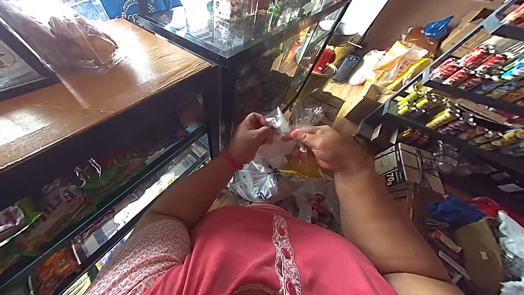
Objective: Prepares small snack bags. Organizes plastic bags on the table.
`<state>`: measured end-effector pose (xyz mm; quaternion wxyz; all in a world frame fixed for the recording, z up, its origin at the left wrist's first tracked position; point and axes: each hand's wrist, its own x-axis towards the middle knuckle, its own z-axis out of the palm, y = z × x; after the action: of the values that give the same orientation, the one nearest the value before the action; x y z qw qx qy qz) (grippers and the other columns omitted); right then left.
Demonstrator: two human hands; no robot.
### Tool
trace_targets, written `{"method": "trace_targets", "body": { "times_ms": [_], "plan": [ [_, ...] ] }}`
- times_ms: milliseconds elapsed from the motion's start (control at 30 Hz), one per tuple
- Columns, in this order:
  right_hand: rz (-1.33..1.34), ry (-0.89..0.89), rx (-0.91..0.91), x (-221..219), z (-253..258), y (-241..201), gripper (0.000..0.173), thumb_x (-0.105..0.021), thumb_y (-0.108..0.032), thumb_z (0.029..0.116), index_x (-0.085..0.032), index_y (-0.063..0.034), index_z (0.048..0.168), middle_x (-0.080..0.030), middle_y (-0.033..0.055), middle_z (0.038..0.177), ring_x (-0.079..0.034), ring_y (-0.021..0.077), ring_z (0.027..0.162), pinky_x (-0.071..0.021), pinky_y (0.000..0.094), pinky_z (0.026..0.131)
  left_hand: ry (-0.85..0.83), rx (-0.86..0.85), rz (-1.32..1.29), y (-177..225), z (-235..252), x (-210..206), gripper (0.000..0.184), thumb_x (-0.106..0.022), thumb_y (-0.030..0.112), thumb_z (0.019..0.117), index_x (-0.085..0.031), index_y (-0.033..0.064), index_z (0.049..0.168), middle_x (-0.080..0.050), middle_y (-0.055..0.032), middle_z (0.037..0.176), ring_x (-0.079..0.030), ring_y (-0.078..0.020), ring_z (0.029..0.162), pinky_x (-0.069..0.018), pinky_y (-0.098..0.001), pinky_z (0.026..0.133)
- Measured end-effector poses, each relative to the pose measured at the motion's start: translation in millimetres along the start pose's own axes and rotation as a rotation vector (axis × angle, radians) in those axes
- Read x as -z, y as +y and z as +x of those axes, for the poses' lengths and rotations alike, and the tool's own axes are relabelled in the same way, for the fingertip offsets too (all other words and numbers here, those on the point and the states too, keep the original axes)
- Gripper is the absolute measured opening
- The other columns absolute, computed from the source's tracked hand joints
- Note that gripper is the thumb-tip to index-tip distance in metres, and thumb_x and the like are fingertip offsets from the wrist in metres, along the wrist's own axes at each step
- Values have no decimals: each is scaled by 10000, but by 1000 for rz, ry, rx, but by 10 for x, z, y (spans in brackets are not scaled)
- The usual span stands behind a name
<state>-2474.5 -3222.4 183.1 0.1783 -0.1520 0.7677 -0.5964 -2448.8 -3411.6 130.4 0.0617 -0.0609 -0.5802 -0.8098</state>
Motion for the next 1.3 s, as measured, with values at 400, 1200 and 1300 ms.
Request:
{"method": "trace_targets", "body": {
  "times_ms": [400,1200,1300],
  "plan": [
    [-59,266,185,97,-38,95,210,-531,-149,1063,-722,-64,1090,-729,-7,980,-650,45,688,-568,227,616,-376,110,-258,-7,-73,154,313,-378,213,937,-595,171,1159,-683,-29,979,-681,-140,847,-582,-357,792],
    [189,174,370,491,-281,-105,365,-372,-164,1083,-726,-145,995,-692,-105,742,-608,5,550,-572,191,552,-202,-474,983,-21,254,-66,463,-659,70,957,-582,15,1410,-718,-203,1113,-708,-329,1003,-566,-504,905],
    [70,427,301,535,-302,-212,277,-426,-191,1093,-688,-100,1104,-726,-69,968,-670,45,667,-600,240,616,-233,-243,913,210,381,-106,292,-577,75,1008,-629,-26,1277,-703,-186,992,-691,-268,839,-576,-441,795]
  ]
}}
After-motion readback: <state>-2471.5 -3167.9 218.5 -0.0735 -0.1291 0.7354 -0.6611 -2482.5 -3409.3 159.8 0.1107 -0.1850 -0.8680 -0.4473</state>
